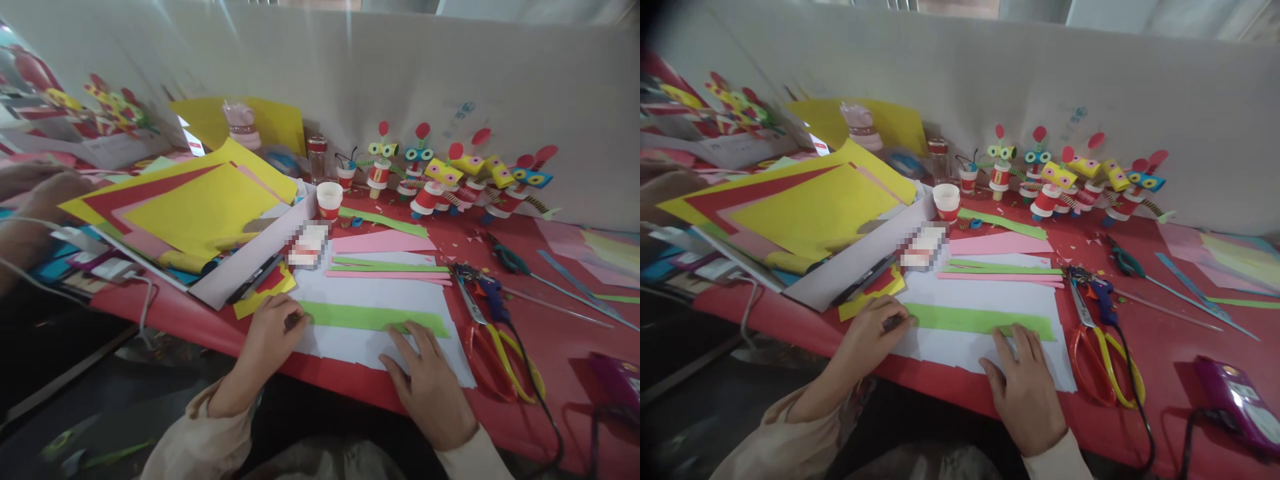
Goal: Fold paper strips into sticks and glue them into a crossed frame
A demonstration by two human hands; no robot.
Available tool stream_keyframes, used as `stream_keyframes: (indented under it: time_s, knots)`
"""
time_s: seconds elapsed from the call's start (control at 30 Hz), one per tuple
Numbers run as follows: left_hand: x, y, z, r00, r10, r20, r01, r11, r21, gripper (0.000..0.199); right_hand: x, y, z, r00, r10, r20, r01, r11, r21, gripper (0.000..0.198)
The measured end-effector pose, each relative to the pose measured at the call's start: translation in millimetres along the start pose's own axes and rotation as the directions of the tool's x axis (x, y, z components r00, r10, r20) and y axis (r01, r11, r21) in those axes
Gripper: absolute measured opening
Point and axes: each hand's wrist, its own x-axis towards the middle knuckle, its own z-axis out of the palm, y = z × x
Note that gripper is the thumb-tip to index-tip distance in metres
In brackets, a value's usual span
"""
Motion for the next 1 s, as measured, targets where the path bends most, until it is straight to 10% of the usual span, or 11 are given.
stream_keyframes:
  time_s: [0.47,0.67,1.0]
  knots:
    - [-7,-1,-3,0.988,-0.065,-0.143,0.076,0.994,0.075,0.026,0,1,0,0.999,-0.030,0.011,0.030,1.000,-0.004,0.045]
    - [-24,52,31,0.894,0.434,0.112,-0.447,0.884,0.138,0.049,0,0,3,0.999,-0.048,0.012,0.049,0.998,-0.046,0.043]
    - [-41,57,29,0.954,0.275,0.122,-0.294,0.939,0.179,0.041,0,1,2,0.999,-0.026,0.031,0.027,0.999,-0.044,0.045]
